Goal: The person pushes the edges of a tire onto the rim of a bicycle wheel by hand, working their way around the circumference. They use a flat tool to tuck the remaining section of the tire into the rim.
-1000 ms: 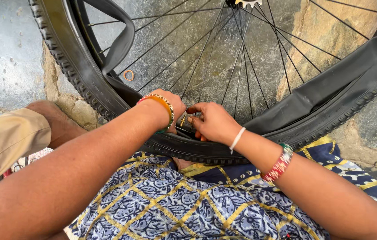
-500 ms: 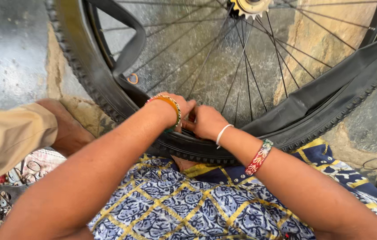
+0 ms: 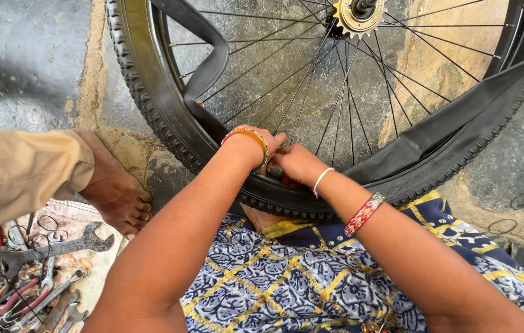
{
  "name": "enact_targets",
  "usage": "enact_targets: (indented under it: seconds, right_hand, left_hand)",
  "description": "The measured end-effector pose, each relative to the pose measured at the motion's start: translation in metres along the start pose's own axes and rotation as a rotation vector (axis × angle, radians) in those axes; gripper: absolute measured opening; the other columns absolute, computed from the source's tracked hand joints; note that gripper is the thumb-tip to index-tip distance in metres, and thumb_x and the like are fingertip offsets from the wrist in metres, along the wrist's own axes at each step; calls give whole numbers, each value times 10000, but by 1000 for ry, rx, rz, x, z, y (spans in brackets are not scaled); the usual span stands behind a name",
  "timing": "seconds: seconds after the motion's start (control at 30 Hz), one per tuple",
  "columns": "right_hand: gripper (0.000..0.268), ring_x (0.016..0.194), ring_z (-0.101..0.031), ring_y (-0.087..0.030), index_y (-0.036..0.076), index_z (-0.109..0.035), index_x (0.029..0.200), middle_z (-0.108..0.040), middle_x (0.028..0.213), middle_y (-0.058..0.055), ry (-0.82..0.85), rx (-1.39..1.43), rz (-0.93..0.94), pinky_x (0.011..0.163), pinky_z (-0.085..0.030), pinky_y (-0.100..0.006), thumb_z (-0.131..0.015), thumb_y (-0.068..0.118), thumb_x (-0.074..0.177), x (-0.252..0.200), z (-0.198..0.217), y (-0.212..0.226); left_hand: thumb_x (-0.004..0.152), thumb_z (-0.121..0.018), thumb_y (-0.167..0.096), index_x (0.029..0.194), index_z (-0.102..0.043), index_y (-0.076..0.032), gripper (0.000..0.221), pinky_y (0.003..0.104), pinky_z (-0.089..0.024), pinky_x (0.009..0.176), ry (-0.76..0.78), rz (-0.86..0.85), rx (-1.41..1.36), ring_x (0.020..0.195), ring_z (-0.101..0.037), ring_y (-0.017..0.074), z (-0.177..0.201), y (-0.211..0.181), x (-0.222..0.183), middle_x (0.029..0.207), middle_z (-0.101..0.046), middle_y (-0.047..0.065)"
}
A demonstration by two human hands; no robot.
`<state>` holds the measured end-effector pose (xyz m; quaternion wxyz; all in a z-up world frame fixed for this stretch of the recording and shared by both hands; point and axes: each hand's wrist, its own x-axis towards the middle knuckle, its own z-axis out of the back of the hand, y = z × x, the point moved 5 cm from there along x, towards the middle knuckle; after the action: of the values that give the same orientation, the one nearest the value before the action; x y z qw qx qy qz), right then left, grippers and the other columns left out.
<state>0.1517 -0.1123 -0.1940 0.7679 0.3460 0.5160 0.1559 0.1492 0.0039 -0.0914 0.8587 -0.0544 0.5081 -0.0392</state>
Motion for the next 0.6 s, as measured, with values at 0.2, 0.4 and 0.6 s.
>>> enact_targets:
  seconds: [0.2,0.4,0.6]
  right_hand:
    - [388,863,-677,-287,41,-791,1101,-755,1022,-149,38,-84,355,786,-524,-409,-575,326,951,-12,-18,-2]
    - [395,980,-665,-274,50,-746,1166,-755,1116,-154,46,154,320,869,-515,-394,-518,271,930,-30,10,4]
    - [314,999,-671,-376,55,-763,1068,-713,1075,-231,-34,-330,242,833,-518,-476,-546,192,887,-23,-15,10]
  left_hand:
    - [848,-778,-136,1428,-476,-237,662,511,-516,996,-29,27,-75,1240,-612,386,-7,6,6,1339,-631,154]
    - [972,-614,-164,1400,-525,-225,441,506,-519,991,-24,40,-111,1244,-633,365,-14,10,14,1343,-658,141]
    - [973,-604,-266,1383,-545,-205,419,490,-494,1010,-71,88,-226,1256,-618,361,-20,16,37,1363,-629,148]
